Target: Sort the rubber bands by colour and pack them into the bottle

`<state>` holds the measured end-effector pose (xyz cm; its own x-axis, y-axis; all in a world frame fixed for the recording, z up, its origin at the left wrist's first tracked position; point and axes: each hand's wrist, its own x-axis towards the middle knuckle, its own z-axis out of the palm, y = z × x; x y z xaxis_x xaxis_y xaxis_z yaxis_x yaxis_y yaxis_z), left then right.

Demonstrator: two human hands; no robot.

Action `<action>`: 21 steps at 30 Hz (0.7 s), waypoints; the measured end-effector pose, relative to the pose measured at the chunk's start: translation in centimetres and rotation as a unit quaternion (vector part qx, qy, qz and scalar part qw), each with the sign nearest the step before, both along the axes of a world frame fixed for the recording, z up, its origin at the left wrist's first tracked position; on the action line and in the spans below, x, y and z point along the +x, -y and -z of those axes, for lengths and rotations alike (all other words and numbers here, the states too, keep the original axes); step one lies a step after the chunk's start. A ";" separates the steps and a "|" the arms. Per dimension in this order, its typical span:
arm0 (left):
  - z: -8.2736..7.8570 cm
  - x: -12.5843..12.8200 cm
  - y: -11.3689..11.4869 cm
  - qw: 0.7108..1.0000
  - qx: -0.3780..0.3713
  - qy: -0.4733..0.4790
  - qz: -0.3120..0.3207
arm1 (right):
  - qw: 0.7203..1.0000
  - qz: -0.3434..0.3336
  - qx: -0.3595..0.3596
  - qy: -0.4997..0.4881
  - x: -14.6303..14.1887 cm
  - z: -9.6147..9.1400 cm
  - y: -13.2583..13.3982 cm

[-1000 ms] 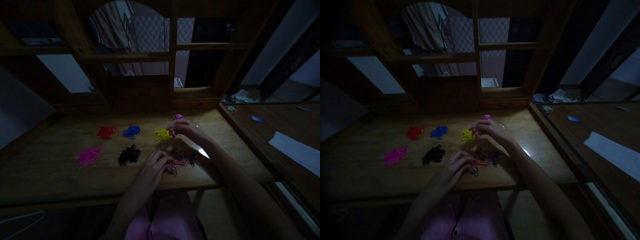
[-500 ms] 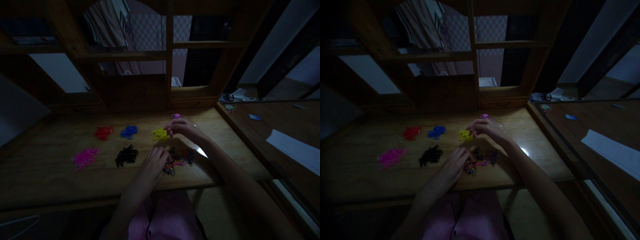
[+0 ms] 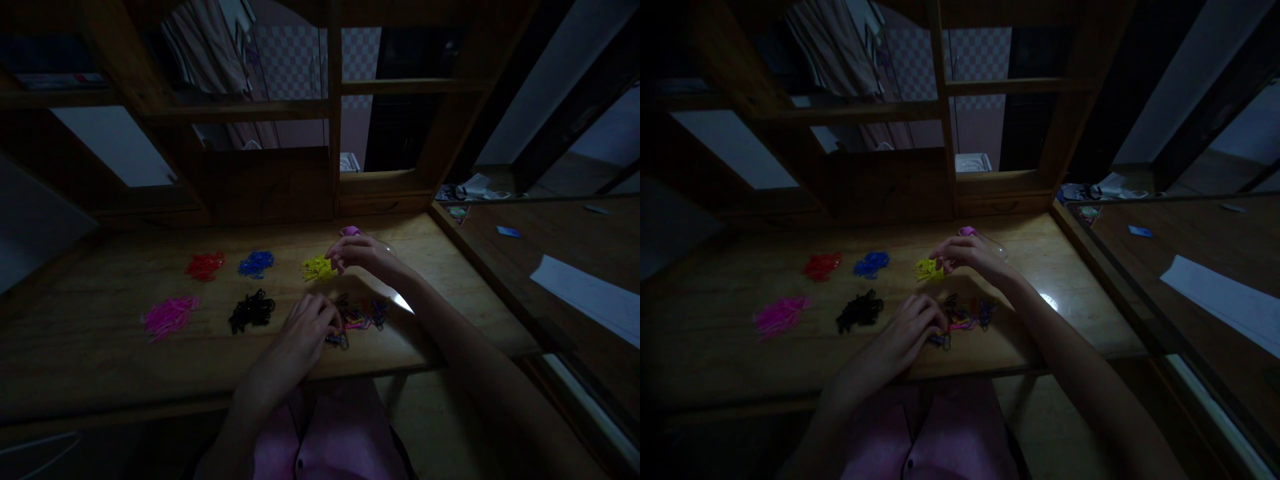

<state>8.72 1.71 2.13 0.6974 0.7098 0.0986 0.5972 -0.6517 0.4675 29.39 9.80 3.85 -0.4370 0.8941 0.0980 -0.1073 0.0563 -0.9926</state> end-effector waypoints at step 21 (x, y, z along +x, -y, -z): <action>0.4 3.0 0.8 0.998 0.057 0.020 0.007 | 1.000 -0.003 0.005 -0.006 0.0 0.1 0.0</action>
<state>11.68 0.96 1.73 0.7016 0.6824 0.2054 0.5699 -0.7103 0.4131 29.42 9.78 3.78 -0.4410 0.8906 0.1114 -0.1193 0.0649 -0.9907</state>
